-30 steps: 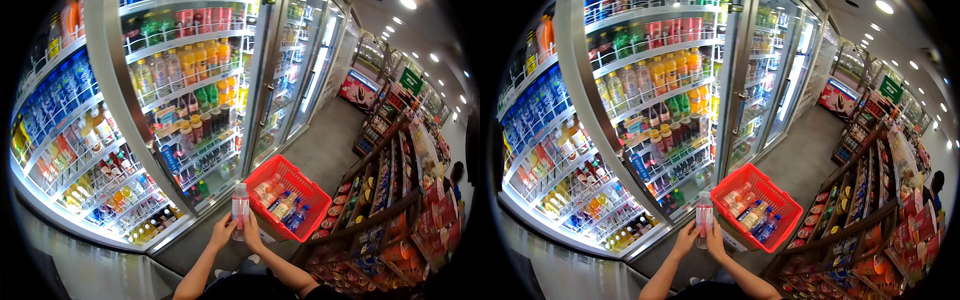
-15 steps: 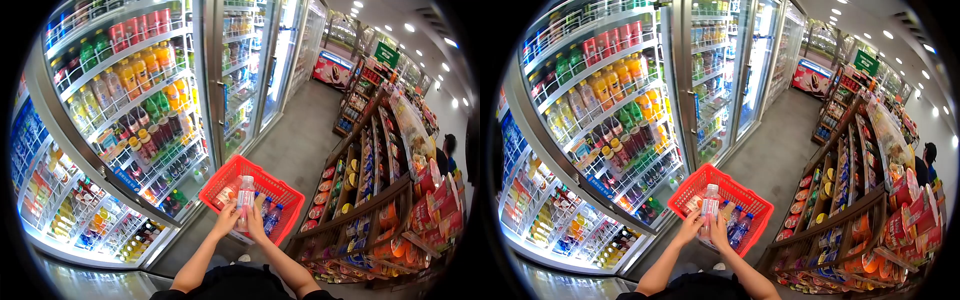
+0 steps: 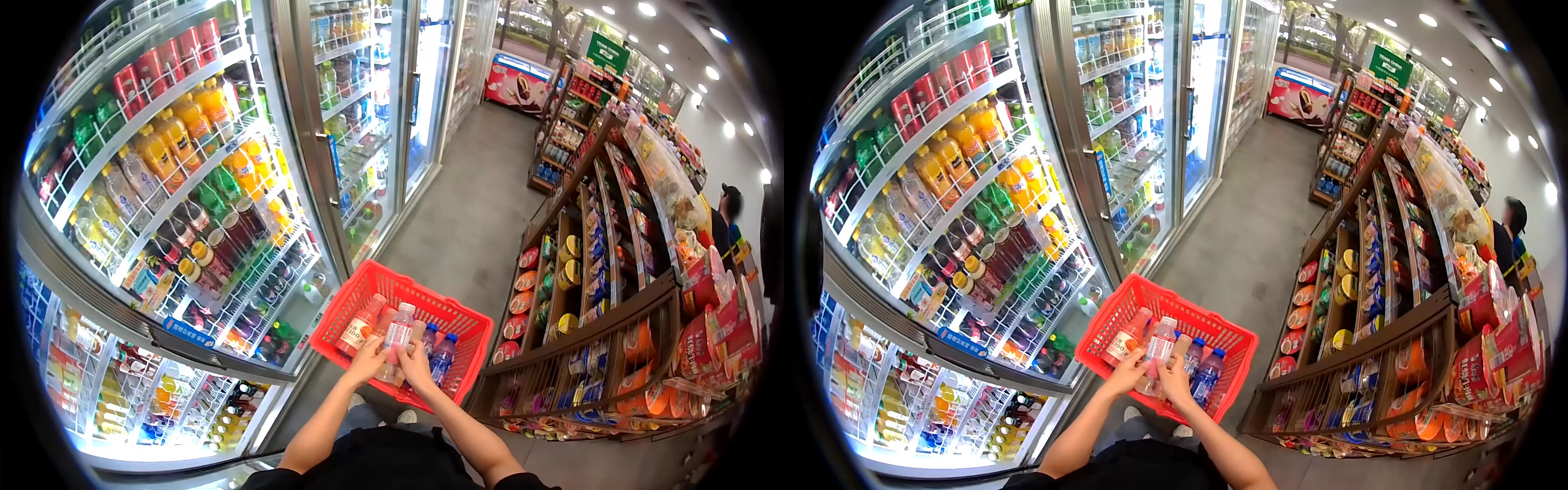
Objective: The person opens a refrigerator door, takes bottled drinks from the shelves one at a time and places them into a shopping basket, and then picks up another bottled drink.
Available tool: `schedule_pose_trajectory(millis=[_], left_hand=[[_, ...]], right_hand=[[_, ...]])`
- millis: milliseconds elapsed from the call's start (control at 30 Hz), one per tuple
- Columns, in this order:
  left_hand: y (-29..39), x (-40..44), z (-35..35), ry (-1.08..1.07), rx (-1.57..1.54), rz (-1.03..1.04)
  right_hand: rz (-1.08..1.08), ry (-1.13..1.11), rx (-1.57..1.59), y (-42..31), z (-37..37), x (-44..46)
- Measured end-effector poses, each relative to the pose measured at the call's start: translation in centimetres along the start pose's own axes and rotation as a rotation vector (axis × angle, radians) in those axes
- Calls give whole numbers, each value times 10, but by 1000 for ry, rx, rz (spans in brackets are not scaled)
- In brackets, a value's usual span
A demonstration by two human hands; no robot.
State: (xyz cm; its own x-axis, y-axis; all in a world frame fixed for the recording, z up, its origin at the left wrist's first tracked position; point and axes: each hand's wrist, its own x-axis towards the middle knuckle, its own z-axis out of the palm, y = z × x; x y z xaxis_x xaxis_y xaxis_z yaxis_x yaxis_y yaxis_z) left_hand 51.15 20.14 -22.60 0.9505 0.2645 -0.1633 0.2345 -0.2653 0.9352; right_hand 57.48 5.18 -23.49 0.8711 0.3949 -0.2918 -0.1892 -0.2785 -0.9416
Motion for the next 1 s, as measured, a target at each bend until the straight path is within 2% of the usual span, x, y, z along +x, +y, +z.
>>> schedule_pose_trajectory(millis=[67, 100, 167, 200, 267, 333, 400, 467, 600, 667, 767, 867, 1000], left_hand=[[-41, 17, 1, -62, -20, -14], [-38, 20, -3, -116, -40, -24], [-33, 22, -12, -128, 36, -60], [-26, 25, -15, -131, 113, -94], [-32, 36, -18, -150, 107, -132], [-32, 45, -24, -230, 284, -157], [-44, 55, -27, -239, 301, -167], [-76, 66, -24, -226, 471, 44], [-46, 60, -30, -250, 549, 37], [-32, 58, -31, -186, 486, 6], [-33, 53, -29, -129, 501, 8], [-13, 47, -41, -251, 456, -27], [-6, 38, -48, -222, 462, 31]], right_hand=[[-30, -28, -18, 10, 10, 12], [-25, -21, -17, 11, 15, 16], [-87, 38, -297, 11, 19, 24], [-84, 54, -303, 8, 19, 29], [-50, -1, -547, 4, 19, 38], [-5, 15, -546, 8, 21, 44], [-51, -38, -584, 15, 25, 45], [-24, -45, -578, 32, 32, 48], [-41, -28, -576, 27, 27, 41], [-63, -14, -537, 17, 21, 38], [12, -10, -453, 14, 17, 33], [20, -31, -405, 9, 13, 31], [22, -54, -268, -9, 3, 27]])
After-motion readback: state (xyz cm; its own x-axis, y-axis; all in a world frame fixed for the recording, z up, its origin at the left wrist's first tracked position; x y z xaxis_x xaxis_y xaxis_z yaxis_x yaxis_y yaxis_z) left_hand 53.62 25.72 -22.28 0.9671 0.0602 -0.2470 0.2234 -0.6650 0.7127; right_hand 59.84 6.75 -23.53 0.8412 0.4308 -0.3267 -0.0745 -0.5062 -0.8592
